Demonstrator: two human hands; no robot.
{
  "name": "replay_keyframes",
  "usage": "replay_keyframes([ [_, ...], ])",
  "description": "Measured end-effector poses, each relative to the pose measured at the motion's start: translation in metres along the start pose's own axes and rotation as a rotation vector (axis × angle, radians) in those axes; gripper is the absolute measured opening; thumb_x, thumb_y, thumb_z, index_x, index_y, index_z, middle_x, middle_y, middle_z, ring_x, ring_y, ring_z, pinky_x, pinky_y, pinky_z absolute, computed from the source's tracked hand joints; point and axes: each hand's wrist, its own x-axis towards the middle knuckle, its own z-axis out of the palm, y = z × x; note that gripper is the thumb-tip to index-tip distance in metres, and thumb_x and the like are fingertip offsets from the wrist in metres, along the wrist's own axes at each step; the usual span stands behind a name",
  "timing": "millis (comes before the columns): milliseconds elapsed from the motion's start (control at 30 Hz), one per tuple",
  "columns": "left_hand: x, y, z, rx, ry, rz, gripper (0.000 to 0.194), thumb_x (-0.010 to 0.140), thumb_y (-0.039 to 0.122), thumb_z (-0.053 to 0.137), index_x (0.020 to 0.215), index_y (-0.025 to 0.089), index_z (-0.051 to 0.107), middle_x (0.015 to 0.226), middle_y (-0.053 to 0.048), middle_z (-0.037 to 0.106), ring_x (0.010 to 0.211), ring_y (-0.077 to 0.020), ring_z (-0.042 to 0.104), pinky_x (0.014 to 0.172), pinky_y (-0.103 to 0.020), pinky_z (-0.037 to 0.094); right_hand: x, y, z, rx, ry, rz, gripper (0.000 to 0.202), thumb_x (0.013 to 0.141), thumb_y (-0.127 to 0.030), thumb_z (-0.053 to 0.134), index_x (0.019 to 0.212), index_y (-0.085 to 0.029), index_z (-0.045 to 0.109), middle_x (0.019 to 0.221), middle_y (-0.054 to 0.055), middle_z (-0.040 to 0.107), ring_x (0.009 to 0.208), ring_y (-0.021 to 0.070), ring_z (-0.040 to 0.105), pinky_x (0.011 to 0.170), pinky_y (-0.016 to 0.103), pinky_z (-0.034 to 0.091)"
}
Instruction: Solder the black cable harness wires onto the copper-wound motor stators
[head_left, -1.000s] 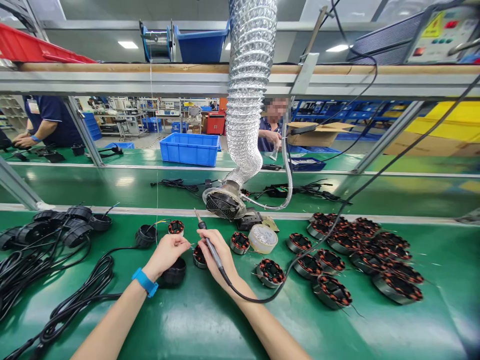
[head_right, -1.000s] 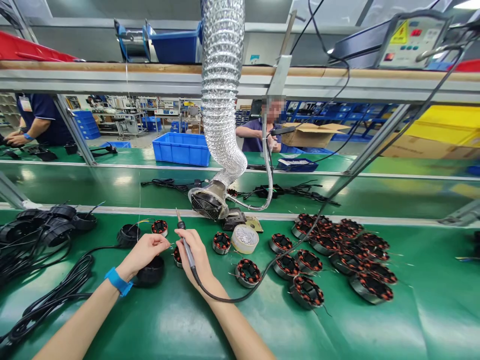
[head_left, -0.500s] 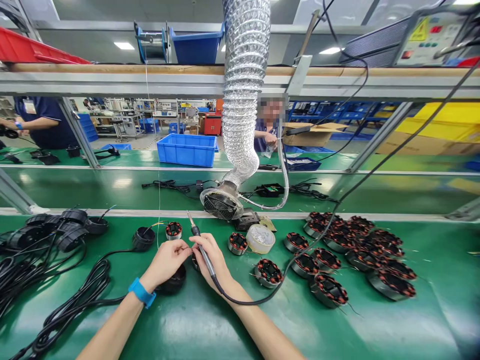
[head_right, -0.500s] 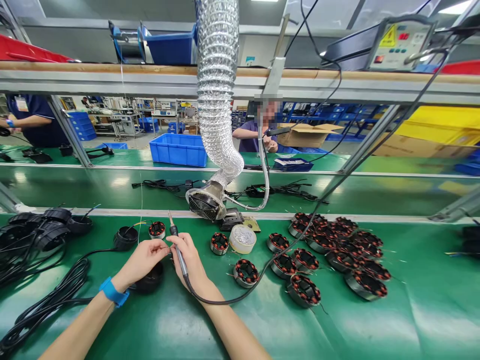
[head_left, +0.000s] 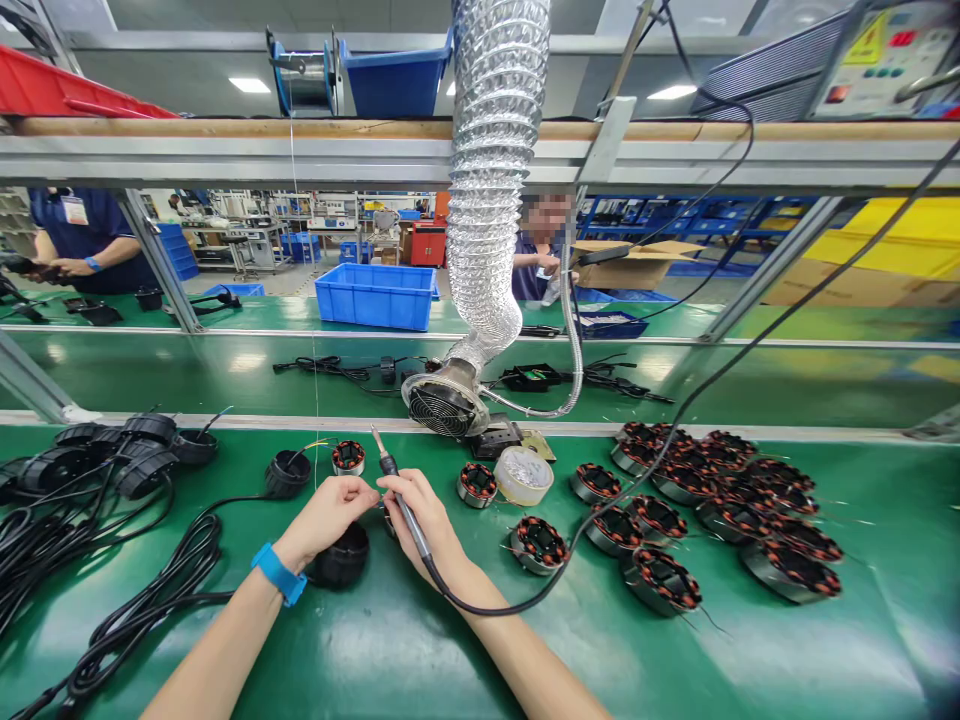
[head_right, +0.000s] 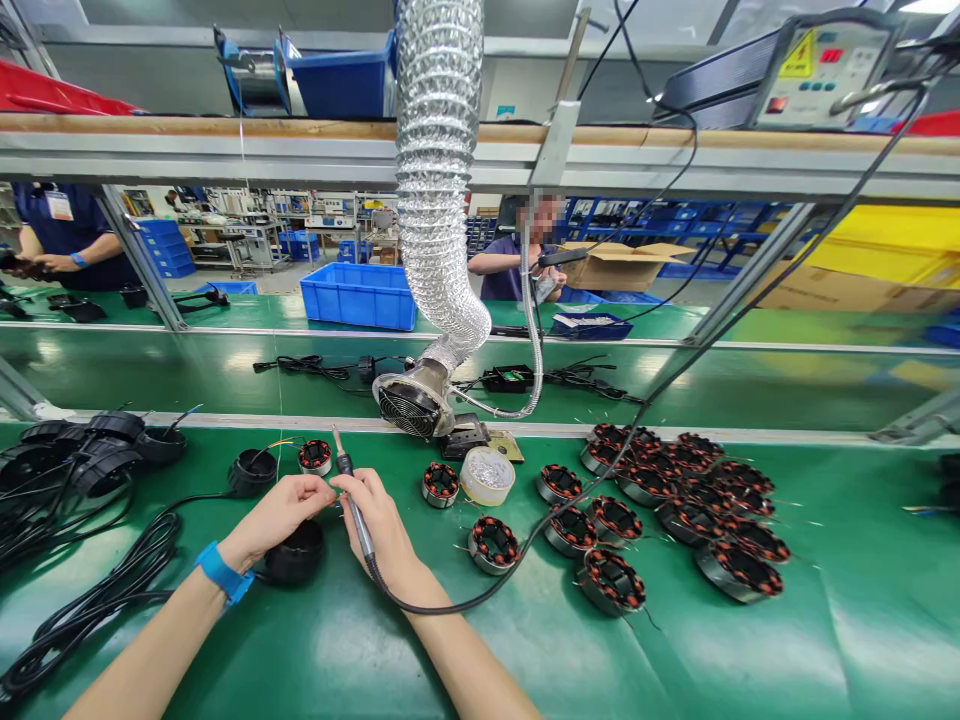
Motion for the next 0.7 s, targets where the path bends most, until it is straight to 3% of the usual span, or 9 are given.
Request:
replay_keyframes([
  [100, 0.0005, 0.0018, 0.0010, -0.032, 0.028, -0.022, 0.041, 0.073, 0.056, 0.061, 0.065, 0.016, 0.055, 0.063, 0.003, 0.050, 0.061, -0.0123, 0.040, 0.062, -0.025, 0.032, -0.0007, -0.0016, -0.0001, -0.014, -0.023, 0.009, 0.034, 0.094, -0.011, 0.042, 0.121, -0.026, 0.057, 0.103, 0.007, 0.053, 0.078, 0.0136, 0.059, 0.073, 0.025, 0.051],
  [267, -0.0003, 0.0057, 0.0007, -0.026, 0.070, -0.056, 0.038, 0.069, 0.053, 0.064, 0.062, 0.017, 0.055, 0.060, 0.003, 0.049, 0.060, -0.0123, 0.041, 0.061, -0.025, 0.030, 0.0003, -0.0060, -0.0028, 0.143, 0.043, 0.095, 0.032, 0.089, -0.009, 0.049, 0.117, -0.024, 0.056, 0.102, 0.006, 0.053, 0.079, 0.0135, 0.062, 0.080, 0.028, 0.053],
  [500, -0.0011, 0.0039, -0.0029, -0.009, 0.076, -0.084, 0.035, 0.071, 0.049, 0.063, 0.063, 0.016, 0.057, 0.058, 0.005, 0.047, 0.057, -0.0105, 0.035, 0.059, -0.025, 0.026, 0.0041, -0.0027, 0.0007, 0.260, 0.096, 0.281, 0.033, 0.080, -0.009, 0.054, 0.109, -0.023, 0.056, 0.099, 0.002, 0.050, 0.062, 0.0086, 0.059, 0.063, 0.024, 0.054],
  [700, -0.0012, -0.0009, -0.0012, 0.005, 0.030, -0.039, 0.036, 0.074, 0.050, 0.062, 0.066, 0.015, 0.057, 0.064, 0.002, 0.054, 0.062, -0.0125, 0.043, 0.062, -0.025, 0.031, 0.0049, -0.0009, 0.0027, 0.283, 0.111, 0.277, 0.034, 0.080, -0.010, 0.054, 0.112, -0.023, 0.056, 0.101, 0.002, 0.049, 0.062, 0.0079, 0.059, 0.063, 0.023, 0.054],
])
